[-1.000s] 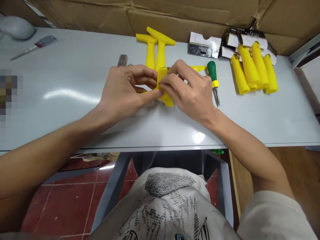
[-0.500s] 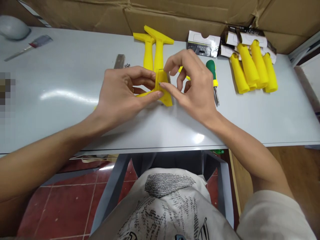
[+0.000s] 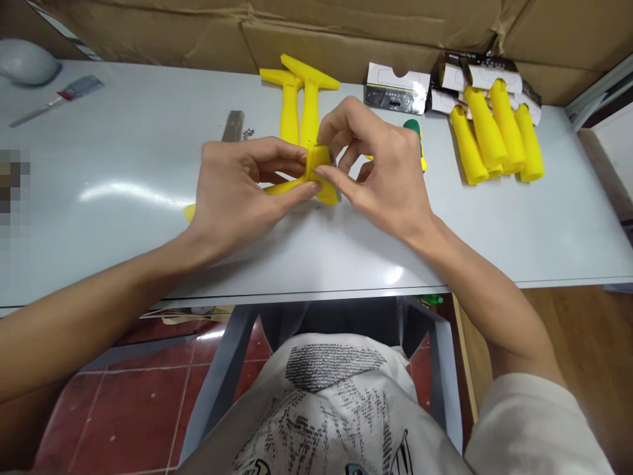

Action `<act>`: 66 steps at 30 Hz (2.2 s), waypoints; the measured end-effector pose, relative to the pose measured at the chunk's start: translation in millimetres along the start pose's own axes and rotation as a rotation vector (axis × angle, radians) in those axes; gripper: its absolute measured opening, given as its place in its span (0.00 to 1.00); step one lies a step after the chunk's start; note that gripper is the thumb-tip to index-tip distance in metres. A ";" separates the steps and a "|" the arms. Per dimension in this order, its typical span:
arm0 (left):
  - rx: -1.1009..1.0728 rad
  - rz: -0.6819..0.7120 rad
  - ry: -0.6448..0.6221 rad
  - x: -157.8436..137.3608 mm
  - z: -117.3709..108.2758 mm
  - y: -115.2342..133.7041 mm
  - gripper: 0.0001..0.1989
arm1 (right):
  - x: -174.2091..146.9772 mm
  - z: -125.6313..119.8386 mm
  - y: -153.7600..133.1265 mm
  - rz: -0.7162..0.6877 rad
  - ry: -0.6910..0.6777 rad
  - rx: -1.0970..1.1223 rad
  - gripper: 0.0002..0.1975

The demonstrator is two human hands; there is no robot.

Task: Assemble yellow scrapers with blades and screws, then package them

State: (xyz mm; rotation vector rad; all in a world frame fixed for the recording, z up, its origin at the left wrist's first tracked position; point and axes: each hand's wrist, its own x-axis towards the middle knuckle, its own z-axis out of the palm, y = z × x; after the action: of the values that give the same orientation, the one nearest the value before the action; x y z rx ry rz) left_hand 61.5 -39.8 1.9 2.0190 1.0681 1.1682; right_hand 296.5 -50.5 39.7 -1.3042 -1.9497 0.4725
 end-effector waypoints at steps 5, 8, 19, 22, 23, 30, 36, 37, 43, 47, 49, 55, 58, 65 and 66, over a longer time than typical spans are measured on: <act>0.041 0.103 0.022 0.9 2.6 -8.5 0.12 | -0.9 0.6 2.8 0.007 0.007 -0.004 0.13; 0.071 0.116 0.029 2.4 3.0 -8.1 0.15 | -2.5 2.0 8.1 0.008 -0.011 0.062 0.13; 0.026 0.114 -0.005 6.1 1.6 -12.6 0.17 | 5.6 0.6 27.0 0.015 -0.126 0.356 0.20; 0.054 0.123 0.018 6.6 1.5 -14.4 0.17 | 6.0 5.0 26.9 0.036 -0.152 0.345 0.23; 0.064 0.121 0.026 6.6 1.5 -14.1 0.16 | 6.1 5.1 26.4 0.022 -0.144 0.341 0.23; 0.130 0.298 0.075 7.3 5.8 -25.5 0.09 | 20.0 -45.6 40.6 0.071 -0.007 -0.231 0.06; 0.253 0.524 0.031 20.9 12.6 -62.6 0.12 | 32.4 -70.3 87.4 0.297 -0.147 -0.459 0.35; 0.308 0.589 0.032 24.0 13.4 -64.4 0.11 | 33.3 -71.0 90.1 0.305 -0.151 -0.452 0.38; 0.575 0.867 -0.070 34.3 14.8 -58.8 0.08 | 30.4 -67.3 67.5 0.230 0.191 0.101 0.42; 0.598 0.909 -0.092 31.6 15.0 -62.2 0.06 | 20.8 -42.4 39.2 0.126 0.251 0.378 0.41; 0.607 0.918 -0.116 28.7 15.3 -64.8 0.06 | 16.4 -30.0 26.8 0.048 0.241 0.403 0.38; 0.559 0.902 -0.162 24.6 15.9 -69.3 0.05 | 14.9 -18.2 20.2 -0.093 0.189 0.529 0.34; 0.559 0.974 -0.108 24.6 16.4 -70.6 0.04 | 16.4 -19.8 27.8 -0.113 0.123 0.479 0.37; 0.627 0.940 -0.144 25.0 16.0 -70.6 0.05 | 5.2 -21.0 19.1 -0.116 0.170 0.369 0.31; 0.633 0.967 -0.136 25.3 15.7 -70.3 0.05 | 6.9 -18.6 21.8 -0.131 0.174 0.349 0.31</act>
State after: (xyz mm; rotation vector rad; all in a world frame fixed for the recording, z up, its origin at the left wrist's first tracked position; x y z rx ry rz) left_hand 58.1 17.0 -49.1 3.2517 0.3558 1.1482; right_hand 322.7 -36.9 40.4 -0.9573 -1.7048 0.5837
